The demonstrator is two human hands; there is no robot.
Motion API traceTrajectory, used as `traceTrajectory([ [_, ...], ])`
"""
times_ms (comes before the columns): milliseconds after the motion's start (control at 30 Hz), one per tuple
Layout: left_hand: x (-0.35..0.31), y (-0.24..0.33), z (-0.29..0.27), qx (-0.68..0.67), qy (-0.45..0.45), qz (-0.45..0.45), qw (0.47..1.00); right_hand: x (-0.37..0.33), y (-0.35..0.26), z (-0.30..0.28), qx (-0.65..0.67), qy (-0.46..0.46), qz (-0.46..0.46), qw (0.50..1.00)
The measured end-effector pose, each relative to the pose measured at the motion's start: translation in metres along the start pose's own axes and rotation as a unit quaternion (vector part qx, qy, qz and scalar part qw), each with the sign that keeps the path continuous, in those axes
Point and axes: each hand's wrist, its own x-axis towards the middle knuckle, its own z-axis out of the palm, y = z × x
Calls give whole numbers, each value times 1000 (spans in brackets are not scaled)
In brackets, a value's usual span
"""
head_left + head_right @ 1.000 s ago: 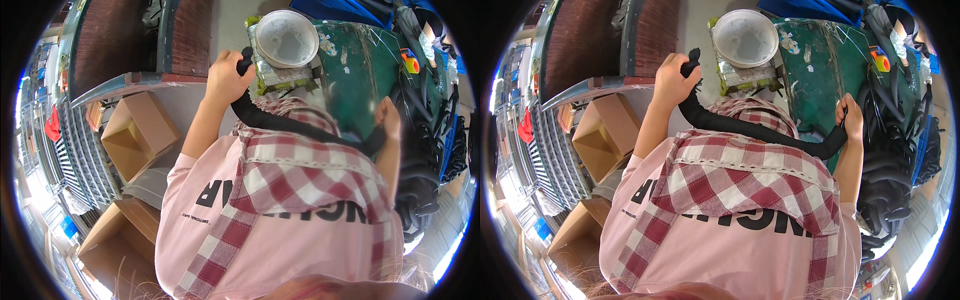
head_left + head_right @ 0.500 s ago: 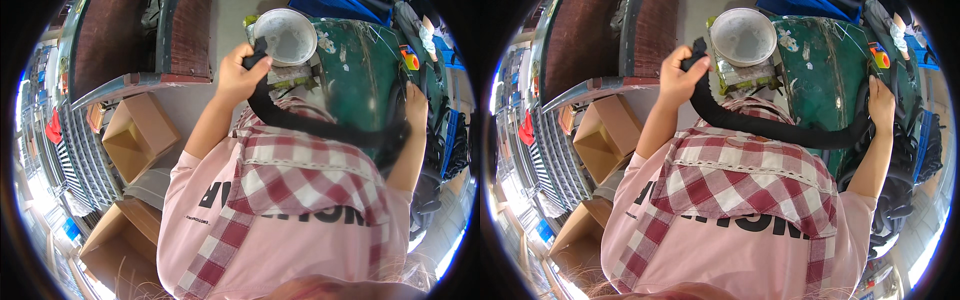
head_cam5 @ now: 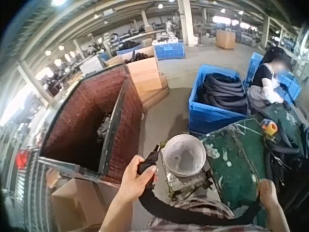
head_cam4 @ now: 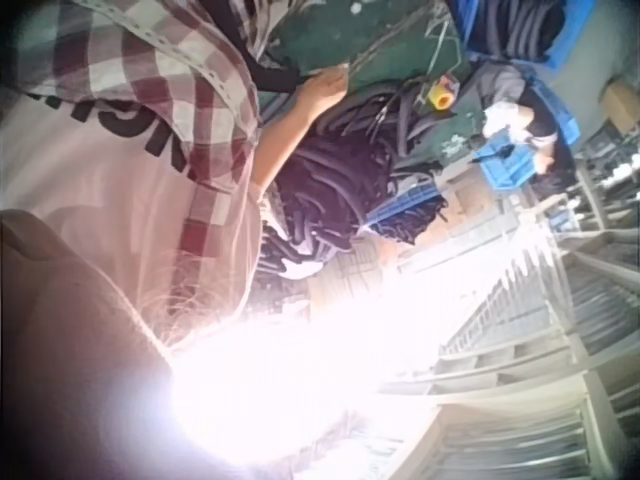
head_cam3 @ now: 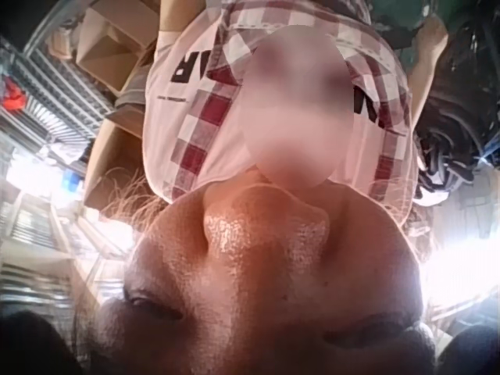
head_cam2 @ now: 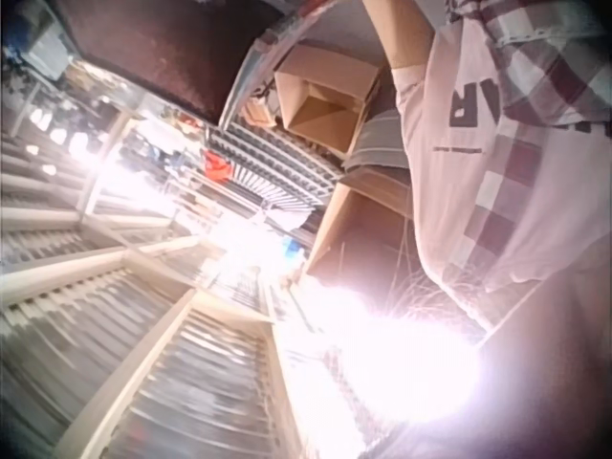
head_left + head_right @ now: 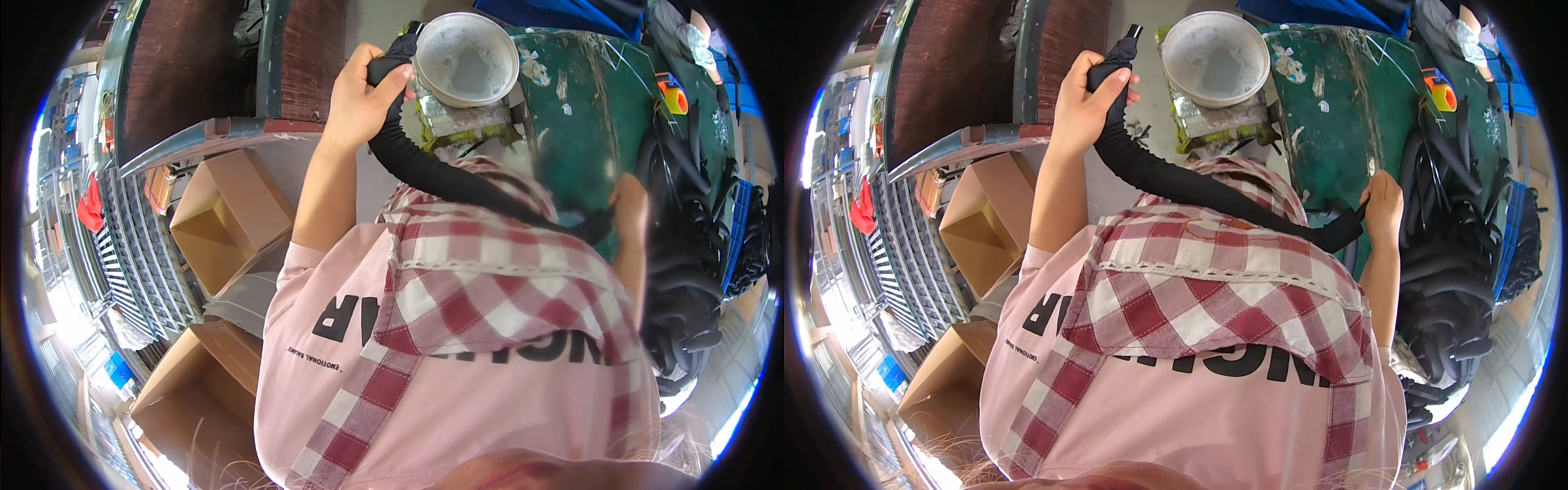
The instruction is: The person repeatedly picks up black flexible tubes and inserts one end into a white container on the table, then places the tube aside. The person handles the tubes one at a time in a repetitive manner.
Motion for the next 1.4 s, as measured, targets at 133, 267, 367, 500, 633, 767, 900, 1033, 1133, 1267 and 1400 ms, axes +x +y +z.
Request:
traceTrajectory([
  [133, -28, -12, 11, -62, 35, -45, 996, -8, 16, -4, 28, 5, 70, 997],
  [267, -38, -10, 26, -53, 33, -59, 996, -14, 30, -9, 69, -19, 93, 993],
  [367, -49, -34, 64, -217, 27, -140, 966, 13, 78, -24, 48, -50, 92, 993],
  [500, -26, -21, 61, -85, 65, -7, 994, 6, 18, -28, 91, 26, 113, 989],
  [633, -1, -11, 41, 124, 111, 78, 983, 3, 4, -18, 200, -18, 104, 974],
  [767, 7, -4, 37, 211, 105, 245, 940, 6, -6, -35, 170, -13, 77, 982],
  [900, -1, -6, 35, 312, 84, 251, 913, 3, 4, -36, 197, -1, 71, 978],
  [1033, -6, -3, 36, 375, 84, 225, 895, -4, 9, -34, 217, 17, 74, 973],
  [1133, -1, -3, 29, 350, 53, 198, 914, -3, 7, -41, 217, 17, 52, 975],
  [1267, 5, -17, 22, -106, -50, 24, 993, 2, 10, -39, 247, 17, 57, 967],
  [1400, 4, 8, 39, -411, -96, -11, 907, 3, 36, -19, 302, 12, 98, 948],
])
